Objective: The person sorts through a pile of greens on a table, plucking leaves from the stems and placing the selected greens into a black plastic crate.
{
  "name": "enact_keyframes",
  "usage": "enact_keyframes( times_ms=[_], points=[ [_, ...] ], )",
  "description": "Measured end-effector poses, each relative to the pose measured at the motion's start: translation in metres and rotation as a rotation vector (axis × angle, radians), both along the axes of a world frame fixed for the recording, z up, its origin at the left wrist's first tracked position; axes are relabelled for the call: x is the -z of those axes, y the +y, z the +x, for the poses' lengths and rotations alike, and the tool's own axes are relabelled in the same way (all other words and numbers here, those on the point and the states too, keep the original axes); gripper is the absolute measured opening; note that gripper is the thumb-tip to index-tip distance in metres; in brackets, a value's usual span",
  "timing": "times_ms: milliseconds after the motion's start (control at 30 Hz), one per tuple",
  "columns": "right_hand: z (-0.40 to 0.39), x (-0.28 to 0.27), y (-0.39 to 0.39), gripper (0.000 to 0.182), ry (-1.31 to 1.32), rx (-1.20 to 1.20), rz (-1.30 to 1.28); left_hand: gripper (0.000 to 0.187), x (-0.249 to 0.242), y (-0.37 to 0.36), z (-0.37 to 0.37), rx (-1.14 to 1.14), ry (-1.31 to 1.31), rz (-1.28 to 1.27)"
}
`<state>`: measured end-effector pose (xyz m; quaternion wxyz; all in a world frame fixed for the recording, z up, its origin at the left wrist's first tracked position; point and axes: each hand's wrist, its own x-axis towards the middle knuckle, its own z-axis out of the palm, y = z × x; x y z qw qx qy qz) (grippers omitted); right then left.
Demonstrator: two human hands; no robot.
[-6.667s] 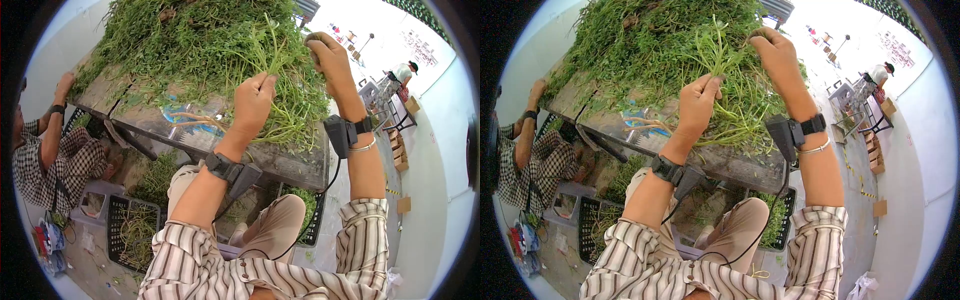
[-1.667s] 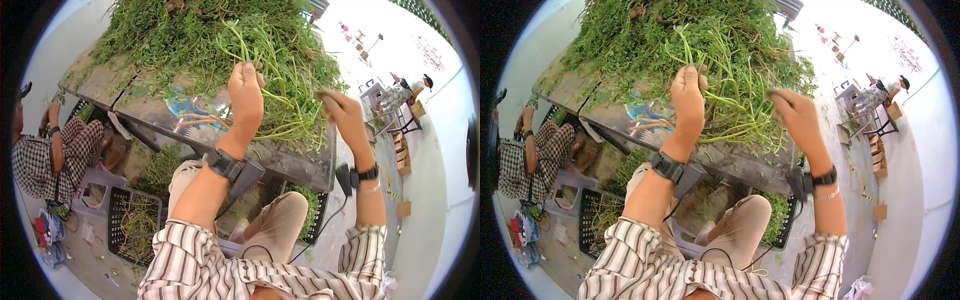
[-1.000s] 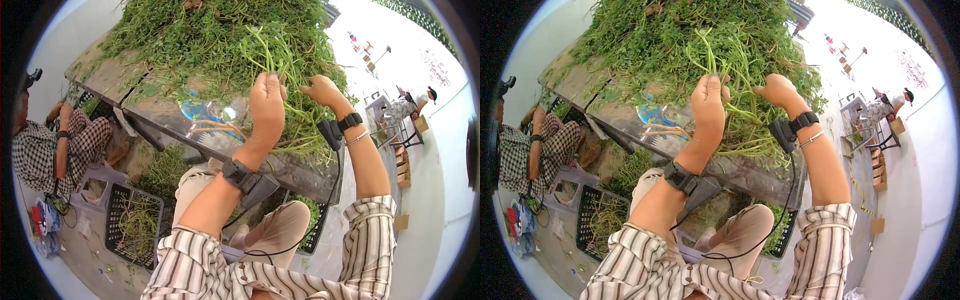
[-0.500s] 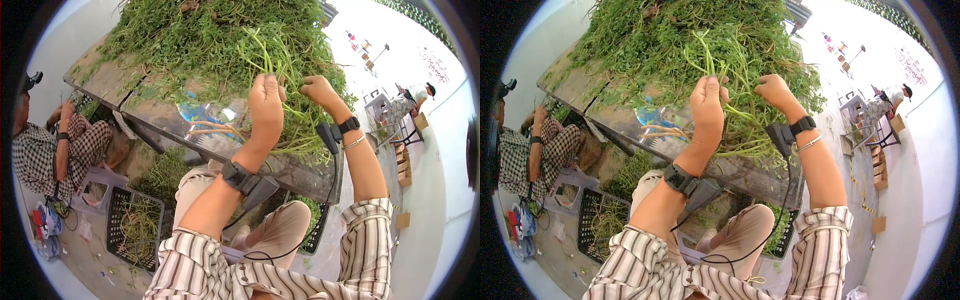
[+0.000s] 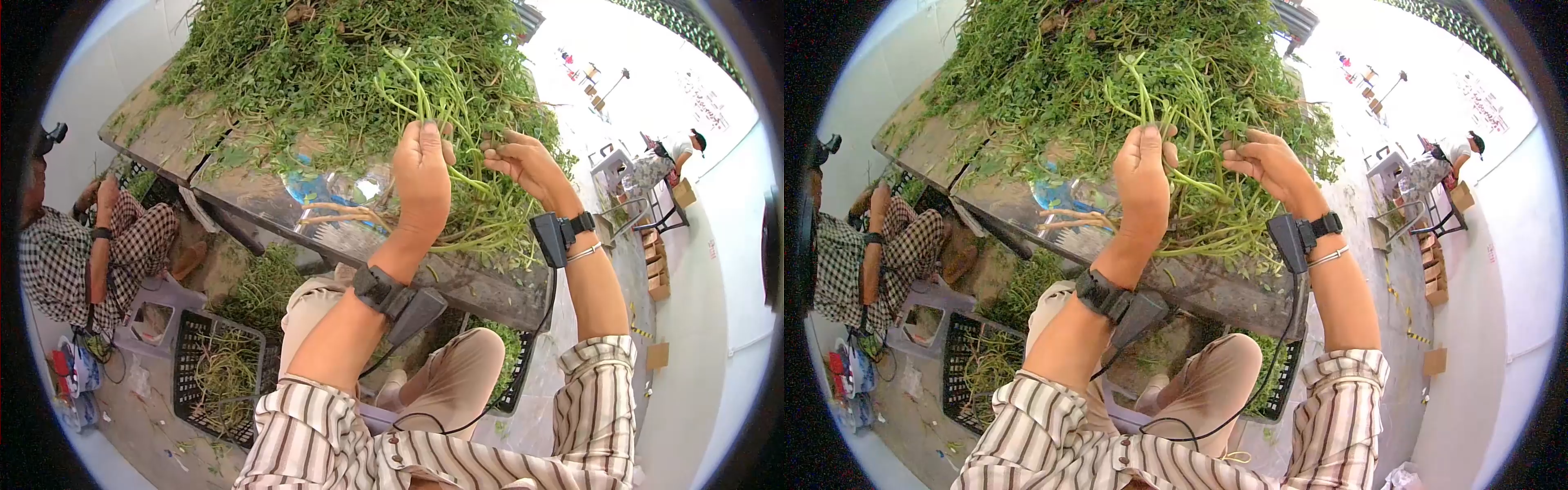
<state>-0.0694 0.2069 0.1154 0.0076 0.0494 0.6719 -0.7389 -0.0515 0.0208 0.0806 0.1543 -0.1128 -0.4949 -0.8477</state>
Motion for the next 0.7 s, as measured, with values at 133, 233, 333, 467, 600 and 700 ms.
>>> enact_keyframes(
  times_ms=[133, 233, 333, 467, 600, 700],
  points=[
    [0.0, 0.003, 0.008, 0.02, 0.01, -0.09, 0.078, 0.033, -0.001, -0.002, 0.002, 0.035, -0.022, 0.003],
    [0.0, 0.007, 0.009, 0.009, 0.024, -0.101, 0.142, 0.033, -0.003, -0.003, 0.003, 0.055, -0.048, 0.01],
    [-0.001, 0.01, 0.007, 0.011, 0.07, -0.092, 0.253, 0.033, -0.001, 0.0, 0.001, 0.06, -0.047, 0.009],
    [0.004, 0.008, -0.003, 0.017, 0.08, -0.012, 0.307, 0.032, 0.002, 0.0, -0.001, 0.019, 0.017, 0.011],
    [0.007, 0.004, -0.005, 0.013, 0.06, -0.007, 0.277, 0.032, 0.0, -0.001, 0.0, 0.012, 0.003, -0.004],
    [0.009, -0.002, -0.01, 0.011, 0.039, 0.032, 0.248, 0.032, -0.001, -0.003, 0.002, 0.005, -0.018, 0.017]
  ],
)
